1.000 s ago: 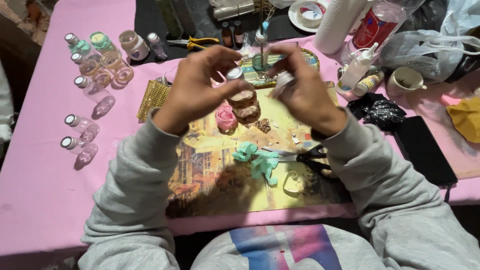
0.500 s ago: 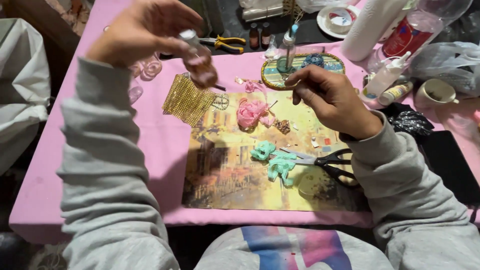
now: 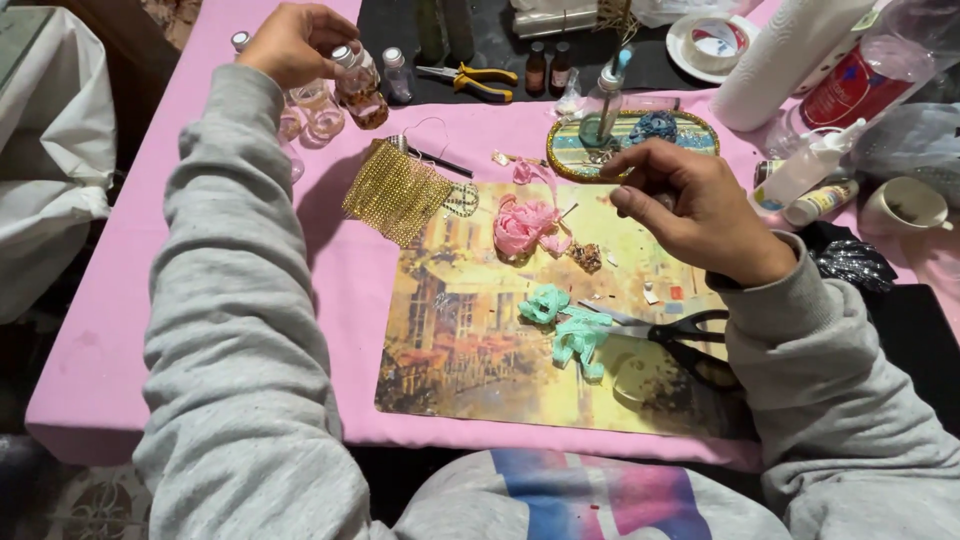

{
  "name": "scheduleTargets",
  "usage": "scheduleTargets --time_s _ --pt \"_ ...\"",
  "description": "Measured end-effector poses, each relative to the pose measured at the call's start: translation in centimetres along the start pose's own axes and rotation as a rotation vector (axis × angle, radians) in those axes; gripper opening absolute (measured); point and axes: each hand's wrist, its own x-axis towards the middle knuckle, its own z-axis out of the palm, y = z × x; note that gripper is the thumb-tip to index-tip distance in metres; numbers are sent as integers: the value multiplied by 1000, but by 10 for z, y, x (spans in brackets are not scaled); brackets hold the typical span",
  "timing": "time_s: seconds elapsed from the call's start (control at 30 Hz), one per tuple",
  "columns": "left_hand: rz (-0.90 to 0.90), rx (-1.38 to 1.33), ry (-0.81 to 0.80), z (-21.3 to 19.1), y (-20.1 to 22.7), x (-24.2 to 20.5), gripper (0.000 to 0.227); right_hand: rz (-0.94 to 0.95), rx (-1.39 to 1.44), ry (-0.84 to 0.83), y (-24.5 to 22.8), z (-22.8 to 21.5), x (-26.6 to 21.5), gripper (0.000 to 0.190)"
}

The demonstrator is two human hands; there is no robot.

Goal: Decorating small glass bottles with black fabric and other decorative materials at a workbench.

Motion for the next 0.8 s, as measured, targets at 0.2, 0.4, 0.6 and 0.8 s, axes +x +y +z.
scheduleTargets --time_s 0.2,0.4,0.6,0.8 --pt "-67 48 34 13 -21 13 53 -8 -31 10 0 -2 1 24" --pt "-101 76 55 26 -28 14 61 -1 -50 24 5 -1 4 24" --pt "-92 113 53 27 -34 15 61 49 -65 26 6 -2 5 23" --pt "-160 152 12 23 -21 9 59 45 -69 8 12 -1 6 23"
